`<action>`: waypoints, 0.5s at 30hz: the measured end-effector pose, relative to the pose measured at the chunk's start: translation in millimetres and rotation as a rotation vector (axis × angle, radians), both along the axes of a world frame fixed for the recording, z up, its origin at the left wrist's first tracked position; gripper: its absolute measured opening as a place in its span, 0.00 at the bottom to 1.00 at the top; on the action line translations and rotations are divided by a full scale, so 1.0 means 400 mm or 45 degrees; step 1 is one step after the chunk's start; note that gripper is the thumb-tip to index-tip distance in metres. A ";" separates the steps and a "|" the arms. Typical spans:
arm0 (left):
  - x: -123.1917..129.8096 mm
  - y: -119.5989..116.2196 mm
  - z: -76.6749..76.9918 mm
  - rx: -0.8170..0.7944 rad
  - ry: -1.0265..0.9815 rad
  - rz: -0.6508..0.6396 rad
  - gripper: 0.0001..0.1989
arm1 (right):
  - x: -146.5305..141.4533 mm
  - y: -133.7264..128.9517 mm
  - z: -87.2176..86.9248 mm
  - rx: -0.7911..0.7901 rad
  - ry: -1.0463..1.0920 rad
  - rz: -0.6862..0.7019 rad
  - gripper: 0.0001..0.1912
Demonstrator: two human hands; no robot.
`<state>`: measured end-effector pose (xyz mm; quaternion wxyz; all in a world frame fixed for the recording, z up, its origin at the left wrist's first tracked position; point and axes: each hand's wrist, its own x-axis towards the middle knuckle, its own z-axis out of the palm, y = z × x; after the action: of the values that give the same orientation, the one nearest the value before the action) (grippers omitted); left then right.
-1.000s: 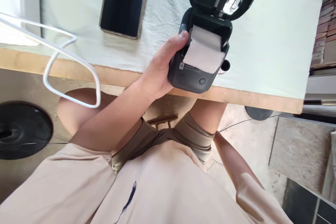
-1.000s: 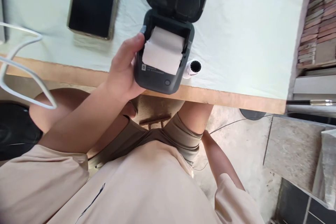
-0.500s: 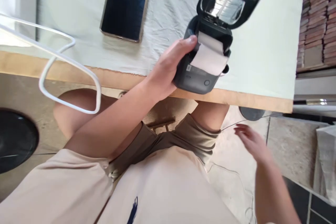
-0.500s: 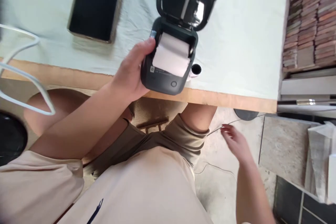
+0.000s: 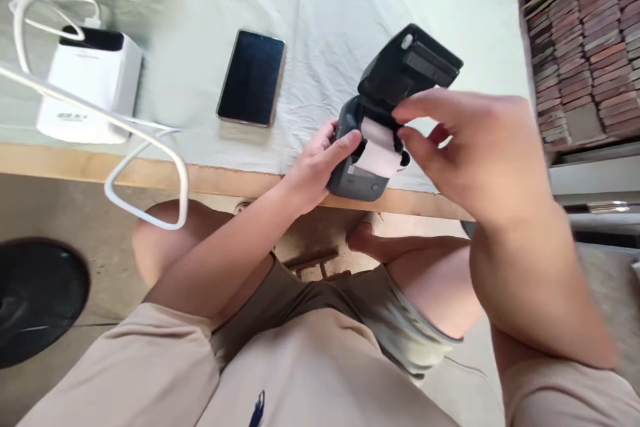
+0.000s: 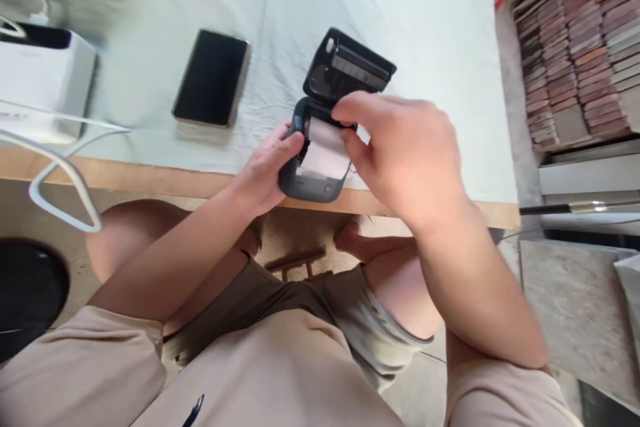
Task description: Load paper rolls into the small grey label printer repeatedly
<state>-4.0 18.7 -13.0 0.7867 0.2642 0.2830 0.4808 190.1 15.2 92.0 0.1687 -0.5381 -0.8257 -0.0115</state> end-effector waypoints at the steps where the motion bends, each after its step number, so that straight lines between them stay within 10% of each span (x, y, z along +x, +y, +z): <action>1: -0.003 -0.003 0.001 -0.002 0.024 -0.014 0.28 | -0.004 0.019 -0.016 -0.006 -0.057 -0.022 0.09; 8: -0.021 -0.017 0.004 0.023 0.163 -0.024 0.28 | -0.026 0.046 -0.082 -0.175 -0.211 0.077 0.06; 15: -0.020 -0.008 0.020 -0.153 0.152 -0.041 0.26 | 0.009 0.032 -0.027 -0.377 0.325 0.014 0.17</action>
<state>-12.1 15.4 -5.2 0.7905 0.2493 0.3536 0.4335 193.8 27.8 81.0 0.1910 -0.5498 -0.7931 0.1794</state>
